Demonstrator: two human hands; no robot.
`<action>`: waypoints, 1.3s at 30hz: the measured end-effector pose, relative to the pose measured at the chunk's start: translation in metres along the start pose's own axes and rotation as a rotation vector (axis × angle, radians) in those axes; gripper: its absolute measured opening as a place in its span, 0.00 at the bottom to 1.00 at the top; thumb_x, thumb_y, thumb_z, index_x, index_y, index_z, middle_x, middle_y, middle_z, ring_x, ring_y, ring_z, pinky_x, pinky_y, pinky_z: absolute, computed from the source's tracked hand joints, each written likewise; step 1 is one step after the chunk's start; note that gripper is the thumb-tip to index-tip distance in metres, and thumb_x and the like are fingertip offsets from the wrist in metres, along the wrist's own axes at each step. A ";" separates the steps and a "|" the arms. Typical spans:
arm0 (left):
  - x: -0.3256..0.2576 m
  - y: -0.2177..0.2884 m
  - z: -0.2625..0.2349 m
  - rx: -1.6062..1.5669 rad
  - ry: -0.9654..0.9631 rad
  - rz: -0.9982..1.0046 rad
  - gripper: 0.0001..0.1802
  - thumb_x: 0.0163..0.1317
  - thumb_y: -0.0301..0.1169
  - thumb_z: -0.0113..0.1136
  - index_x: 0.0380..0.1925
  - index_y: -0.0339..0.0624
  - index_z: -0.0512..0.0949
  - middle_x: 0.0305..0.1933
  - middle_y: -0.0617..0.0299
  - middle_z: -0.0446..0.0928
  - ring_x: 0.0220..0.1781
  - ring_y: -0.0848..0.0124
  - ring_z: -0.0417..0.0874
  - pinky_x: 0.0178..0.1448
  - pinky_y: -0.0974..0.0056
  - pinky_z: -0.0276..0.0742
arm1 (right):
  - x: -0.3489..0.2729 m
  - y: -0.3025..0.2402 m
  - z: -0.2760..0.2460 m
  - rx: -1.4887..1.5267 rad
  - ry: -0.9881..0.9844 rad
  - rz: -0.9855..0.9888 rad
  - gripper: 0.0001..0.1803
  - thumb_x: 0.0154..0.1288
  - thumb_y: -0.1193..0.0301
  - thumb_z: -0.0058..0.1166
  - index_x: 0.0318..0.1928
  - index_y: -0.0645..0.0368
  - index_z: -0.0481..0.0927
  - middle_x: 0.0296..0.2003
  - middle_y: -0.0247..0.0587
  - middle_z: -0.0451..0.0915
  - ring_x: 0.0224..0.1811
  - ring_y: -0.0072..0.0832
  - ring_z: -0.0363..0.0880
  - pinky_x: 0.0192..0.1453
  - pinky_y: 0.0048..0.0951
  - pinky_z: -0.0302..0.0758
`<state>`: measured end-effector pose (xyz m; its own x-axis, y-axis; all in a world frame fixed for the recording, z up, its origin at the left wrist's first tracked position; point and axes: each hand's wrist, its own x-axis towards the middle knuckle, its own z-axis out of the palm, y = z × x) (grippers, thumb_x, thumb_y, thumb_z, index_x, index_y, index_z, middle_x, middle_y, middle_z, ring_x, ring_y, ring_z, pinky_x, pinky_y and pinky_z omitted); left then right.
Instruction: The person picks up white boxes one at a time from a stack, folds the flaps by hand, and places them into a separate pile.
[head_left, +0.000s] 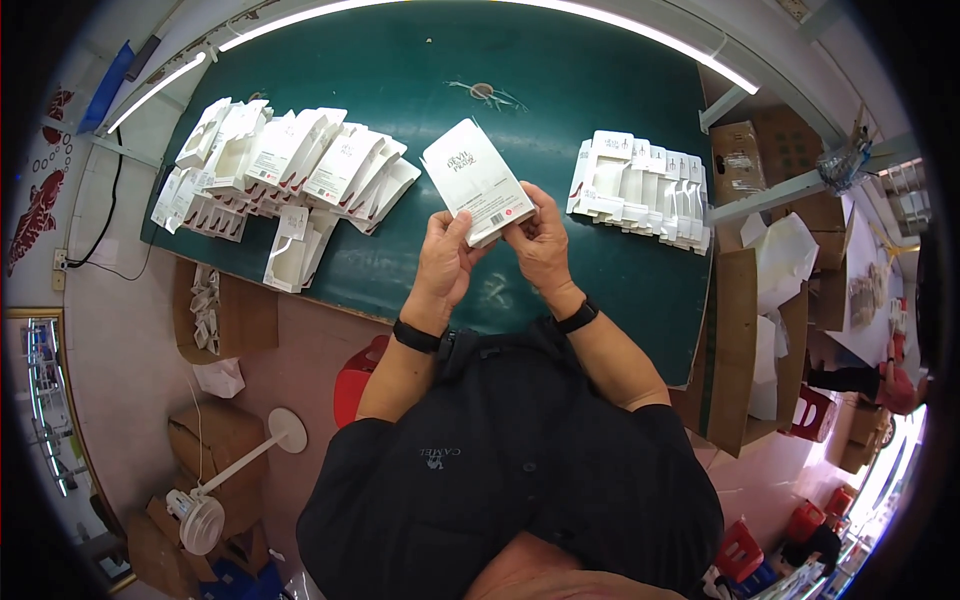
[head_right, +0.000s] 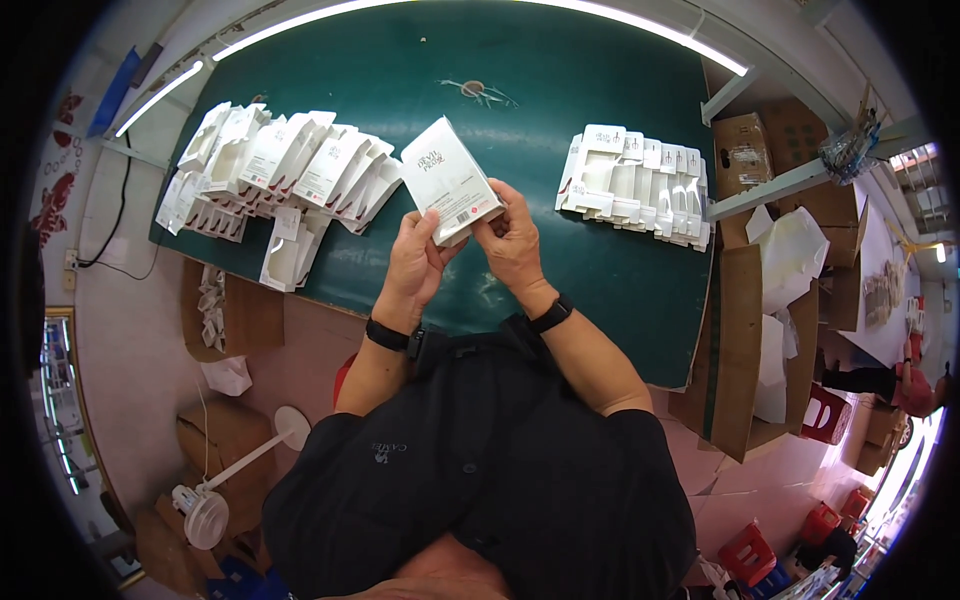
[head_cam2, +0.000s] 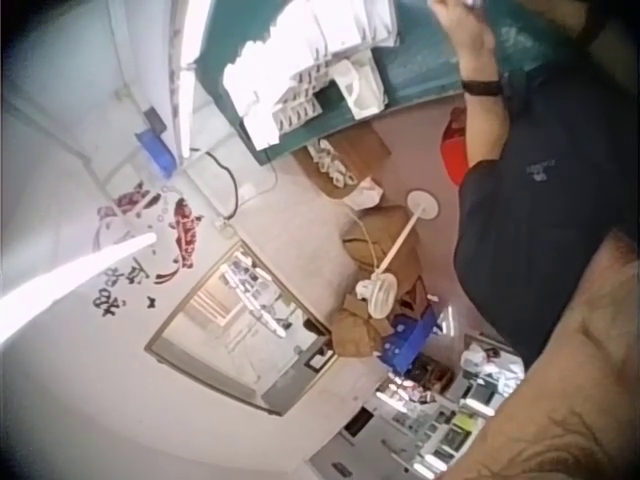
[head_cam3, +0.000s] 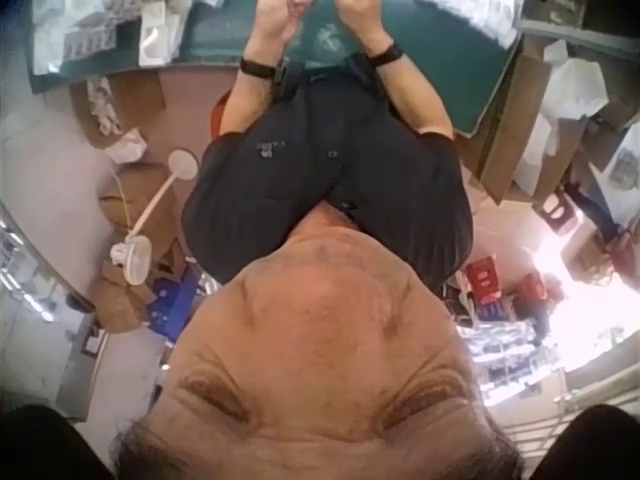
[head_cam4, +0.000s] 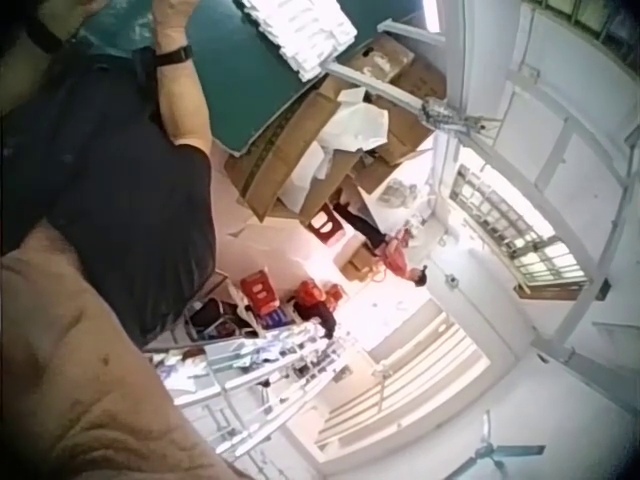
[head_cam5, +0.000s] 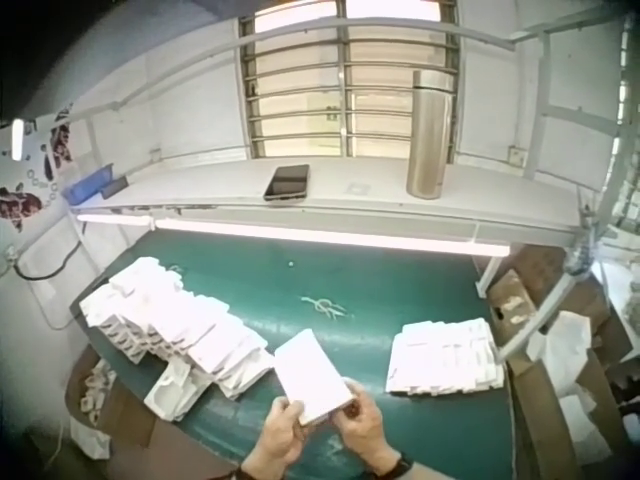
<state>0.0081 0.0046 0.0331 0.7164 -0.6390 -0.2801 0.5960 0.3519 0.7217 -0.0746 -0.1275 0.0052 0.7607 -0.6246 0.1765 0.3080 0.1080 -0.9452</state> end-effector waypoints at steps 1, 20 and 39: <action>0.001 -0.001 -0.002 -0.033 0.004 -0.032 0.18 0.76 0.40 0.53 0.53 0.40 0.64 0.56 0.52 0.75 0.57 0.62 0.81 0.61 0.52 0.80 | -0.001 -0.004 0.000 0.012 -0.031 0.011 0.34 0.64 0.82 0.63 0.69 0.57 0.66 0.45 0.37 0.82 0.41 0.19 0.83 0.46 0.22 0.81; -0.002 -0.011 -0.011 -0.281 -0.035 -0.184 0.25 0.78 0.45 0.48 0.66 0.42 0.66 0.64 0.57 0.74 0.65 0.64 0.77 0.68 0.53 0.75 | -0.004 -0.004 -0.007 0.163 -0.155 0.089 0.33 0.69 0.84 0.53 0.72 0.55 0.62 0.52 0.38 0.79 0.48 0.22 0.82 0.53 0.25 0.80; -0.005 -0.035 -0.009 -0.048 0.195 -0.104 0.24 0.72 0.43 0.60 0.59 0.42 0.69 0.59 0.57 0.77 0.57 0.64 0.81 0.60 0.54 0.79 | -0.001 -0.014 -0.011 -0.780 0.077 -0.207 0.28 0.58 0.77 0.64 0.61 0.60 0.74 0.51 0.46 0.79 0.50 0.36 0.82 0.55 0.32 0.79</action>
<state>-0.0131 0.0017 0.0031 0.7036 -0.5311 -0.4720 0.6840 0.3260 0.6526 -0.0854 -0.1368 0.0152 0.6817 -0.6276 0.3760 -0.0707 -0.5681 -0.8199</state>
